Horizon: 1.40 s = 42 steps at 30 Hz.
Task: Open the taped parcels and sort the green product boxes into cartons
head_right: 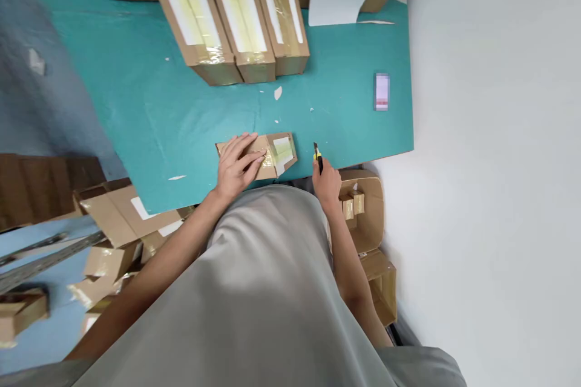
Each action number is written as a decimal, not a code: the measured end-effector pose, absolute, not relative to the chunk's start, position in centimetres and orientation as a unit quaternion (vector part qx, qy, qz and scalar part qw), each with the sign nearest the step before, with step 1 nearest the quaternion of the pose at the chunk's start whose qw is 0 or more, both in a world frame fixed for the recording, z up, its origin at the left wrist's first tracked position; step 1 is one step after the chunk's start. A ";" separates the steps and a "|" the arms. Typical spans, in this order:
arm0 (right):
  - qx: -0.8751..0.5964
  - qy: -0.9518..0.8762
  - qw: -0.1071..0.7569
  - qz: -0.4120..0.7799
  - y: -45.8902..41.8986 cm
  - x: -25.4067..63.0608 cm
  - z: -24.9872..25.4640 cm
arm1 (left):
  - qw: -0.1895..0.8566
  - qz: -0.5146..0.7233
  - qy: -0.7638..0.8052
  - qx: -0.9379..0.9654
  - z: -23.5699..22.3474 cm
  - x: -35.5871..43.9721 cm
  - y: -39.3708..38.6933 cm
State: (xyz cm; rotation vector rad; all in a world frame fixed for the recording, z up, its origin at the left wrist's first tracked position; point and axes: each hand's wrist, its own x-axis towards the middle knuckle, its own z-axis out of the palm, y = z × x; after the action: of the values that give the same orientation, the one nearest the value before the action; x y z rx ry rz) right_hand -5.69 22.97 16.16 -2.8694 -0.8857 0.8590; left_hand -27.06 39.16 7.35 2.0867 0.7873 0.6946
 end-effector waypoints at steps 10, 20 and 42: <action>-0.817 -0.256 0.257 0.448 29.8 -7.8 6.2 | 0.371 0.302 0.504 0.719 8.0 -38.6 38.4; -0.871 -0.330 0.182 0.315 27.4 -3.3 9.0 | 0.542 0.281 0.470 0.637 4.3 -33.4 38.4; -0.573 -0.725 -0.271 0.269 36.6 -10.2 17.1 | 0.642 0.271 0.444 0.563 0.8 -30.2 38.8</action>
State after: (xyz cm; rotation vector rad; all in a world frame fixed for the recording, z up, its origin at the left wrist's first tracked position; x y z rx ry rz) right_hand -10.23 36.60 17.10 -2.1985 -2.7802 1.0299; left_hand -30.20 38.77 0.80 1.2833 1.0111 0.6183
